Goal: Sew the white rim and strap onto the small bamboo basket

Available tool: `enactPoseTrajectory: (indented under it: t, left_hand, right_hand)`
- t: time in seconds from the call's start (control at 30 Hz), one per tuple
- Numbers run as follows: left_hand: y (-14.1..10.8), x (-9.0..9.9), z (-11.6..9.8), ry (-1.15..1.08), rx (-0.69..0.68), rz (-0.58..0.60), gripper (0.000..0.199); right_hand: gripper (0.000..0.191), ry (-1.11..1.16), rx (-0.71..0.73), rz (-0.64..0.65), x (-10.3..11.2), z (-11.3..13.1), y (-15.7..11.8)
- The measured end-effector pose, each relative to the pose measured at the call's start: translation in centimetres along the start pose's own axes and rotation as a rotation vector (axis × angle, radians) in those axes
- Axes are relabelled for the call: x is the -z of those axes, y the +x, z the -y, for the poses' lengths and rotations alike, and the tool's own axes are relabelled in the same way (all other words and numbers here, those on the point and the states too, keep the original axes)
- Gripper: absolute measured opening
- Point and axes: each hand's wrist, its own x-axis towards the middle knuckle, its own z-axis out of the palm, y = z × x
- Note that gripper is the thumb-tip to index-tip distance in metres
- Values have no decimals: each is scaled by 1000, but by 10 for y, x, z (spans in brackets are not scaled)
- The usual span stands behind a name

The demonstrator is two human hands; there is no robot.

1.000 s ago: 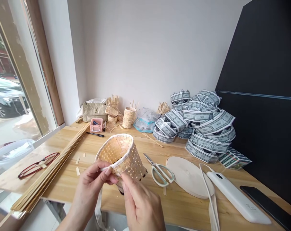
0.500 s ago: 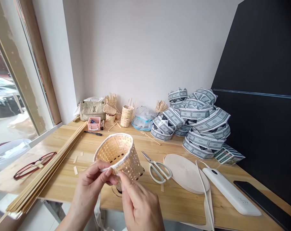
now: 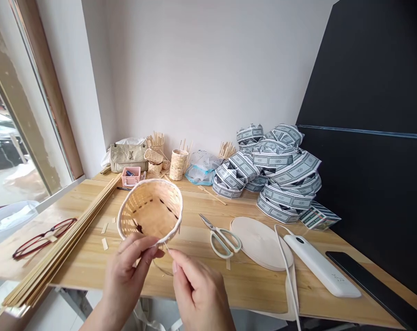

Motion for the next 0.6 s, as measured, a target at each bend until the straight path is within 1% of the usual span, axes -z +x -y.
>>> enactPoseTrajectory:
  t: [0.1,0.17,0.3,0.43,0.53,0.6]
  left_hand:
    - [-3,-1,0,183,-191,-15,19]
    - [-4,-2,-2,243,-260,-8,19]
    - [-5,-5,-6,277,-293,14,17]
    - [-9,-11,-8,259,-300,52,16]
    - [-12,-12,-5,282,-303,48,17]
    - [-12,-11,-2,310,-321,48,18]
  right_hand:
    - [26,62,-142,-5,-2,-1,-5]
    - [27,90,-219,-5,-5,-2,-11]
    - [28,130,-307,-3,-9,-3,-17]
    - [28,130,-332,-8,-11,-3,-14]
    - [27,119,-361,-5,-12,-4,-10]
    - [26,105,-339,7,-12,-3,-9]
